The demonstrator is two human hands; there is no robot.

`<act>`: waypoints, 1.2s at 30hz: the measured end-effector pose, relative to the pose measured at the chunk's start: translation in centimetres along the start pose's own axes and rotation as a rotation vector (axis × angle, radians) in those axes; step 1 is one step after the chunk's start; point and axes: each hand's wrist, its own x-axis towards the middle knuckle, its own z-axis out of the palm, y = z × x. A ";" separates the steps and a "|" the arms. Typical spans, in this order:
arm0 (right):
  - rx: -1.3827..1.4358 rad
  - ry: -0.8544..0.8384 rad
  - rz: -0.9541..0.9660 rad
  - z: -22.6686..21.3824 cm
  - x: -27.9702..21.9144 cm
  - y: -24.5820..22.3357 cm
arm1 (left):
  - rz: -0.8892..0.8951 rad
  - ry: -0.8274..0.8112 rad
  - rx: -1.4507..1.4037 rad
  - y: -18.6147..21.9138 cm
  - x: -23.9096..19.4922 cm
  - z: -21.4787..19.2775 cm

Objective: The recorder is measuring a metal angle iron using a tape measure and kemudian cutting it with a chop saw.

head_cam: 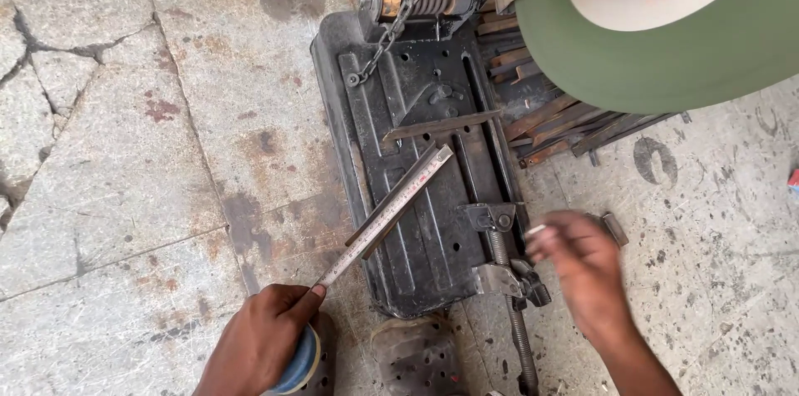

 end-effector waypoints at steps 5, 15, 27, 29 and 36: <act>-0.649 -0.411 0.228 5.1 -1.6 -0.6 | -0.096 -0.027 -0.091 1.7 -1.8 -1.2; -0.789 -0.670 -0.168 8.9 -1.3 2.2 | -0.066 -0.028 -0.139 0.5 -1.1 -0.1; 0.011 -0.385 0.474 7.9 0.8 1.7 | -0.076 -0.031 -0.114 0.7 -1.3 -0.1; 0.140 -0.371 0.514 8.4 1.1 1.5 | -0.050 -0.016 -0.104 0.5 -1.1 0.0; -0.105 -0.450 0.115 10.4 3.0 3.1 | -0.026 0.022 -0.059 0.1 -0.8 0.2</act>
